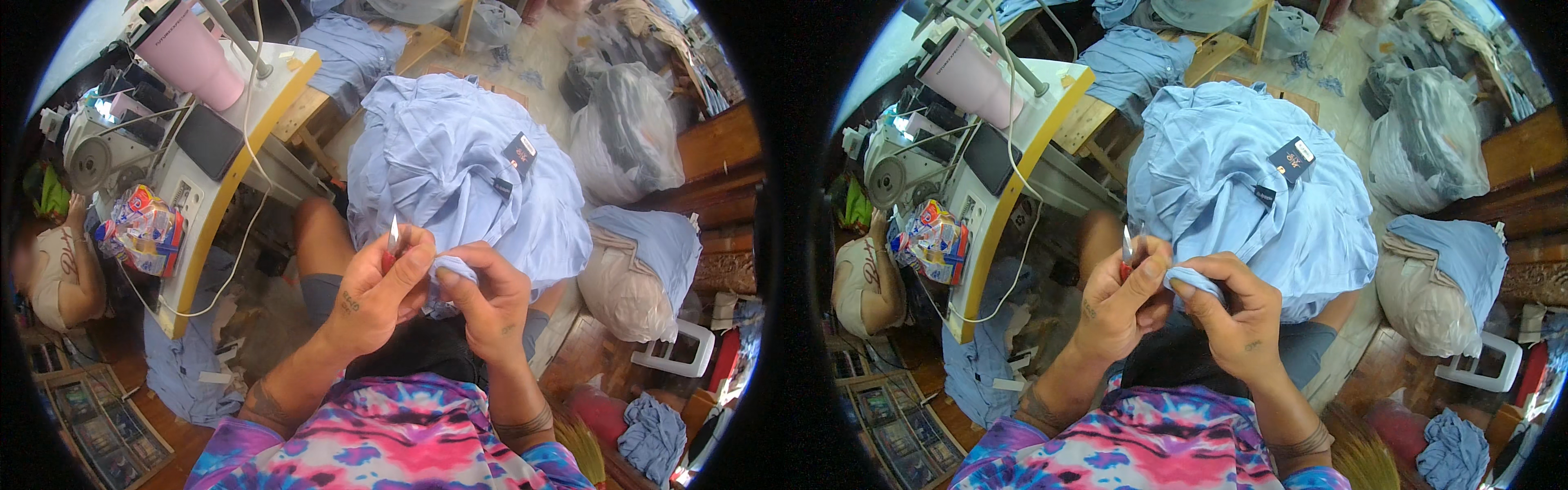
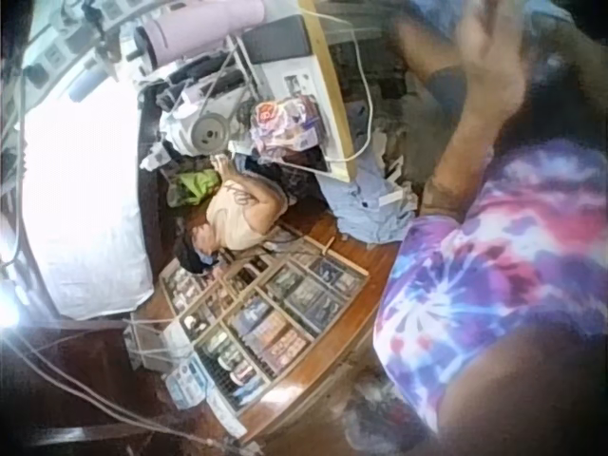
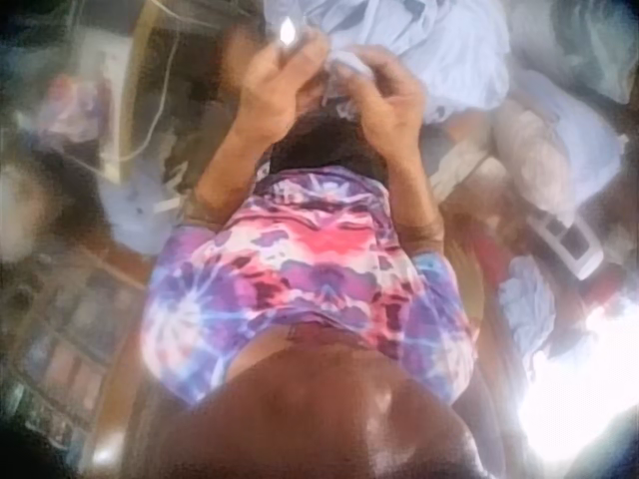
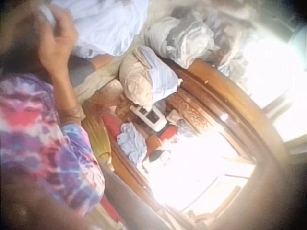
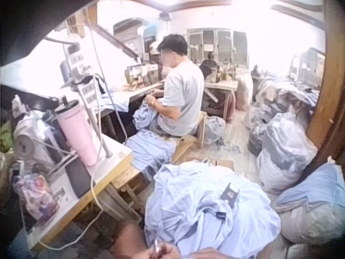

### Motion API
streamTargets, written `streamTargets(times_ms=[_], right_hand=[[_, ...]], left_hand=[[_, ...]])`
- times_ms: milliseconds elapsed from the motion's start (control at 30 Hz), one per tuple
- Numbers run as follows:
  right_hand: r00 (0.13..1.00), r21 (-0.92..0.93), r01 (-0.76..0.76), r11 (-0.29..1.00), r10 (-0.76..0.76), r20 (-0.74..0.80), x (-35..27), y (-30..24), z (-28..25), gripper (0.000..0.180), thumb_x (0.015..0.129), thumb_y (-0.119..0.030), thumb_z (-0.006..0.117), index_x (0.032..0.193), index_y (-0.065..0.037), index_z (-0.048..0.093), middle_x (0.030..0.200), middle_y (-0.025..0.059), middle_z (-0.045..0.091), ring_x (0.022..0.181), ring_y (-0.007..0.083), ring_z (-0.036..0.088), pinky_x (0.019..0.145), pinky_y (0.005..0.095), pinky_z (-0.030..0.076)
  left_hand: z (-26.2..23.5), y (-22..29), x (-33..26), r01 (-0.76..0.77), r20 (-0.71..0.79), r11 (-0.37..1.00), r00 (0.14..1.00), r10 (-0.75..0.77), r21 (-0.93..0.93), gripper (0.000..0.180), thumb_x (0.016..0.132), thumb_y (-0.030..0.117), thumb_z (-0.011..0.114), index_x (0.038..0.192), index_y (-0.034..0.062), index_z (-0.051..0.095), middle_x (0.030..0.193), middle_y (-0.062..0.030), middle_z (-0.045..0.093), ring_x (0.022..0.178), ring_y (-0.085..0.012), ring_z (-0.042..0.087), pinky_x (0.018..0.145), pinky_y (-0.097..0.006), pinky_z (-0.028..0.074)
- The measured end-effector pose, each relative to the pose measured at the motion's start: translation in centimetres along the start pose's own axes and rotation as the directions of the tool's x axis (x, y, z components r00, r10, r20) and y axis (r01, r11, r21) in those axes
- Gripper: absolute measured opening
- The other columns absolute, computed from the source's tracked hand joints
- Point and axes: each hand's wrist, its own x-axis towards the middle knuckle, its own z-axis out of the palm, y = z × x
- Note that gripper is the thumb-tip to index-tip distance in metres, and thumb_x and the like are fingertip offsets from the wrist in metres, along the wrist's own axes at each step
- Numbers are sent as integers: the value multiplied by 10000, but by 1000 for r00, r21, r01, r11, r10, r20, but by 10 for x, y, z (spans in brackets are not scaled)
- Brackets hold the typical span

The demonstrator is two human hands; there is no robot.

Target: The person uses small shears to trim loose threads from a light blue button-down shirt.

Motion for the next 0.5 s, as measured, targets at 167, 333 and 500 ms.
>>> streamTargets(times_ms=[167,333,500], right_hand=[[1000,162,1,987,-2,8,6,8,-4,136,968,-9,679,1104,1,668,980,50,660,766,80,606,654,224,488],[1000,195,12,981,-15,13,13,8,-5,152,975,-12,666,1125,9,658,1067,96,691,741,84,604,659,235,514],[999,172,-17,985,11,35,13,9,-11,173,974,-8,657,1144,27,660,1143,145,716,710,73,593,628,218,495]], left_hand=[[5,3,2,44,7,999,999,-44,7,249,1055,313,599,1107,75,550,770,30,465,522,-16,377,446,-198,296],[5,8,-15,-88,-58,969,993,104,233,249,1065,204,543,1233,21,562,798,31,511,666,-10,445,575,-193,340],[1,15,-21,-181,72,817,983,169,547,292,1030,146,556,1263,-30,567,861,-54,568,735,-114,519,676,-270,422]])
